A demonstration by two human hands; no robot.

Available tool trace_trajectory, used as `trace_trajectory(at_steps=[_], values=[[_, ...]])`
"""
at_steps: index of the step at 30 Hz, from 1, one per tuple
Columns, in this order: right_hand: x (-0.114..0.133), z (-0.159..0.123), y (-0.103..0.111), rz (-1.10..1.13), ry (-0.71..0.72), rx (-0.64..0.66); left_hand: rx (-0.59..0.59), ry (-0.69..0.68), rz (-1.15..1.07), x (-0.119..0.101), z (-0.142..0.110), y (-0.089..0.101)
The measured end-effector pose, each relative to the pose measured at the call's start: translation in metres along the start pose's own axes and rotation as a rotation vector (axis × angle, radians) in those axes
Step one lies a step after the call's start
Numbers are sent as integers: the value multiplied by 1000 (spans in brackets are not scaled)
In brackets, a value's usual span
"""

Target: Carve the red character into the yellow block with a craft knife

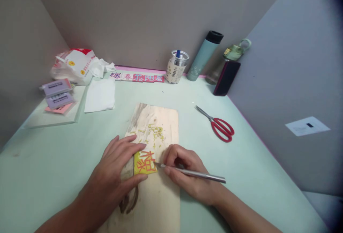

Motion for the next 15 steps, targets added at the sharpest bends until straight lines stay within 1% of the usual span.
trace_trajectory(at_steps=[4,6,8,9,11,13,15], values=[[2,0,0,-75,43,-10,2,4,-7,0,-1,-1],[4,0,-1,-120,95,13,4,16,-17,2,-2,-2],[6,0,-1,-123,112,54,1,24,-26,3,-3,-3],[5,0,-1,-95,91,70,0,26,-28,4,-3,-3],[1,0,1,12,6,69,1,27,-30,4,-3,-4],[-5,2,4,140,-68,24,-5,19,-23,3,-3,-4],[-10,4,8,258,-95,-47,-35,0,-11,0,-4,-2]])
Point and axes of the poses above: each hand's wrist, its own z-axis towards the middle knuckle, its own y-axis out of the back of the hand, x = y × z, the point moved 4 cm from there along z, towards the middle knuckle, and after that the axes turned 2 degrees about -x, right-handed, at the moved point
